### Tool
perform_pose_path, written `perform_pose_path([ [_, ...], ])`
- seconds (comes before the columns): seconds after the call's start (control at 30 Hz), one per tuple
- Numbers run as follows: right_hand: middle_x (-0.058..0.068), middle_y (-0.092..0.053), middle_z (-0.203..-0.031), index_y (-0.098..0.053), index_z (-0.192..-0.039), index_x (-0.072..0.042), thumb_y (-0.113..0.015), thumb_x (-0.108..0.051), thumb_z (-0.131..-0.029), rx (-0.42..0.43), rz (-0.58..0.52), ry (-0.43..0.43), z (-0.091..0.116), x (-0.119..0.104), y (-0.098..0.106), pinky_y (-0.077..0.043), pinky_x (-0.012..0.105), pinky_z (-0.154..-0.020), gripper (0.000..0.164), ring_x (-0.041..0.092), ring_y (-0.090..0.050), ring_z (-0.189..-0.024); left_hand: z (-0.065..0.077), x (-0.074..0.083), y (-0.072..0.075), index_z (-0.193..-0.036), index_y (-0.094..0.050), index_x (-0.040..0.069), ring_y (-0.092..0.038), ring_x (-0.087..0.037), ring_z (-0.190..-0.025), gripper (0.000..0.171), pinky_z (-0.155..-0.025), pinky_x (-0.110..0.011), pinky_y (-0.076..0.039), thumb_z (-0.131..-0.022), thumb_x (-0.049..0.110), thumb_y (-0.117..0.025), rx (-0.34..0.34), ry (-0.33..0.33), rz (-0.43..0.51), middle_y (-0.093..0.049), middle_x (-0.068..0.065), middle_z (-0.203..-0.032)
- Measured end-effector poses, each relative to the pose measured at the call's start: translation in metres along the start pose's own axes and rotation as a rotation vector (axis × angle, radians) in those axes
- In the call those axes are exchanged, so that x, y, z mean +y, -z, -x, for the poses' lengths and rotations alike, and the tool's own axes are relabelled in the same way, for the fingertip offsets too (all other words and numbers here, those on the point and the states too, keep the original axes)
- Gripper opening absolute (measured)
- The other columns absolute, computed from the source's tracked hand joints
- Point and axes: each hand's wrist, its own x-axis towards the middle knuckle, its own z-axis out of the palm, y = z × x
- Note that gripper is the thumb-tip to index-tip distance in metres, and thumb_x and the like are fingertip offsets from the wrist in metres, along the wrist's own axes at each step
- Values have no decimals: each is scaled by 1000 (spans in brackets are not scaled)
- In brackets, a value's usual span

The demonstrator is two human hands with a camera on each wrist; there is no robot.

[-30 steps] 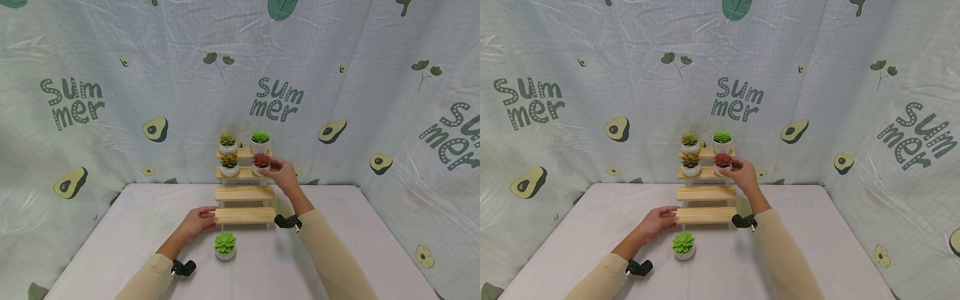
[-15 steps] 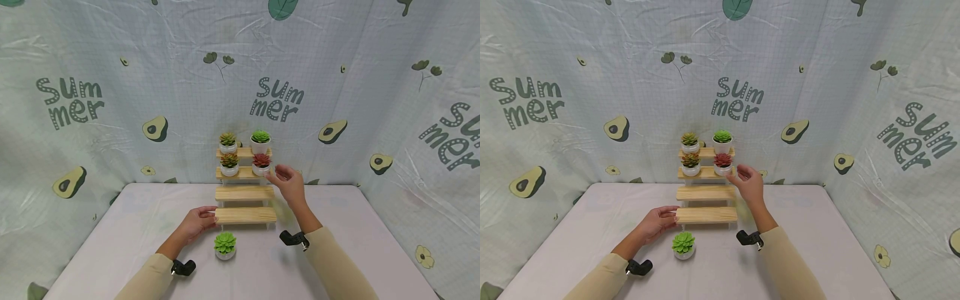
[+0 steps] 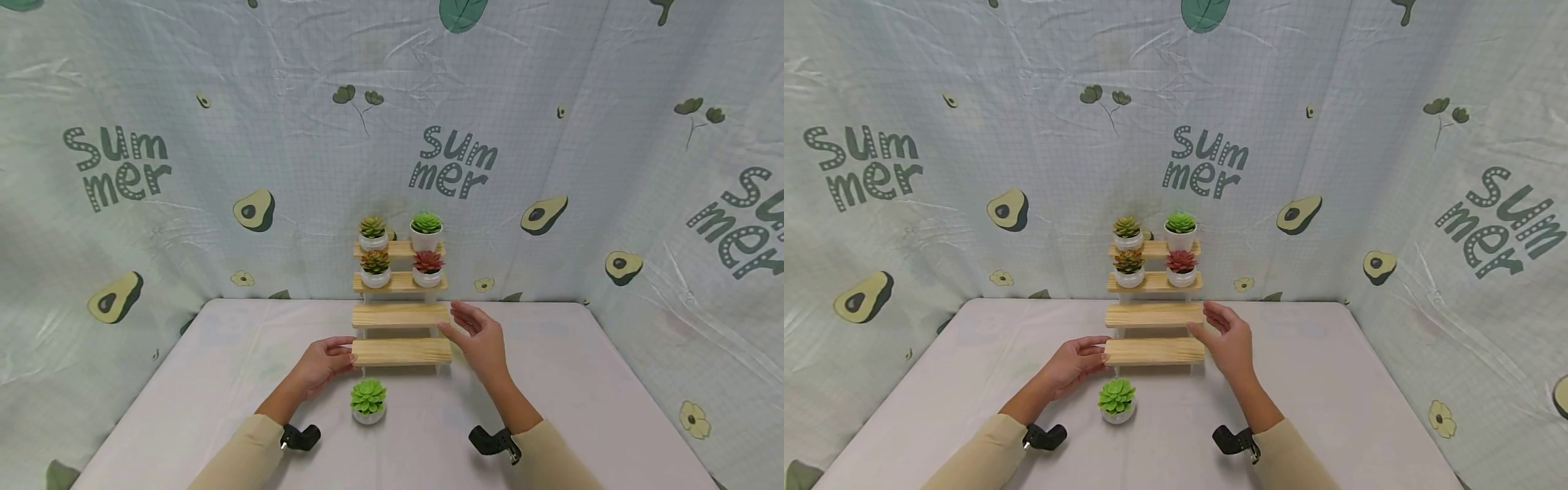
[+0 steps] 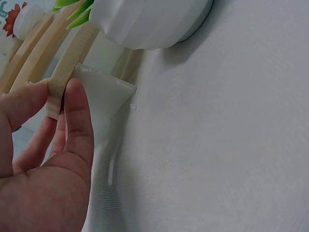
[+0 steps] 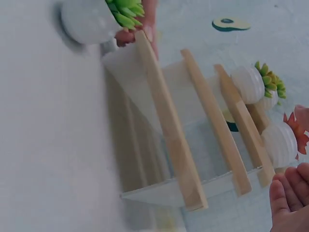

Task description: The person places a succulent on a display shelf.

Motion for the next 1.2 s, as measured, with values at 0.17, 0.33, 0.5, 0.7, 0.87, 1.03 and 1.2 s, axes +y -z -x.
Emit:
perform_pose_path([
  [0.17, 16, -69, -131, -67, -130, -4, -87, -20, -83, -16, 28, 30, 21, 4, -1, -54, 33, -107, 54, 29, -67, -122, 0, 0, 0, -147, -43, -12, -70, -15, -96, 53, -87, -30, -63, -99, -2, -62, 0, -3, -2, -70, -15, -115],
  [0.33, 19, -69, -126, -69, -126, -3, -88, -14, -81, -42, 0, 57, 43, 11, -11, -56, 28, -102, 50, 30, -68, -117, -1, -1, 0, -146, -44, -13, -71, -14, -95, 54, -86, -30, -63, -97, -3, -64, 9, -9, 3, -70, -12, -111],
  [0.5, 22, -69, -127, -68, -125, 3, -89, -11, -79, -94, -54, 63, 64, 20, -22, -57, 28, -101, 52, 38, -67, -117, -1, -1, 0, -146, -44, -14, -70, -14, -95, 54, -86, -30, -63, -96, -4, -64, 14, -9, 8, -70, -12, -111],
  [0.7, 21, -67, -130, -67, -126, 4, -87, -8, -80, -184, -122, -23, 84, 27, -35, -56, 29, -104, 52, 37, -65, -122, -3, -3, 0, -145, -46, -13, -71, -16, -95, 52, -86, -30, -63, -97, -4, -64, 26, 2, 0, -70, -14, -112],
  [0.87, 27, -64, -133, -65, -127, 6, -86, -8, -81, -259, -159, -99, 97, 27, -44, -55, 37, -106, 53, 40, -63, -124, -3, -4, -1, -145, -46, -12, -71, -16, -95, 51, -86, -31, -63, -98, -3, -63, 20, -4, 0, -71, -13, -111],
  [1.03, 29, -62, -135, -62, -130, 8, -85, -12, -83, -346, -155, -118, 103, 25, -53, -54, 38, -106, 56, 43, -61, -125, -2, -3, 0, -146, -44, -14, -71, -15, -96, 52, -88, -32, -63, -98, -3, -63, 2, -21, -8, -71, -12, -112],
  [1.2, 25, -62, -137, -60, -134, 7, -86, -11, -83, -417, -143, -124, 103, 26, -60, -53, 38, -108, 60, 42, -59, -128, -2, -3, 0, -145, -45, -13, -70, -15, -96, 52, -88, -32, -63, -98, -3, -63, 18, -13, -11, -70, -13, -112],
])
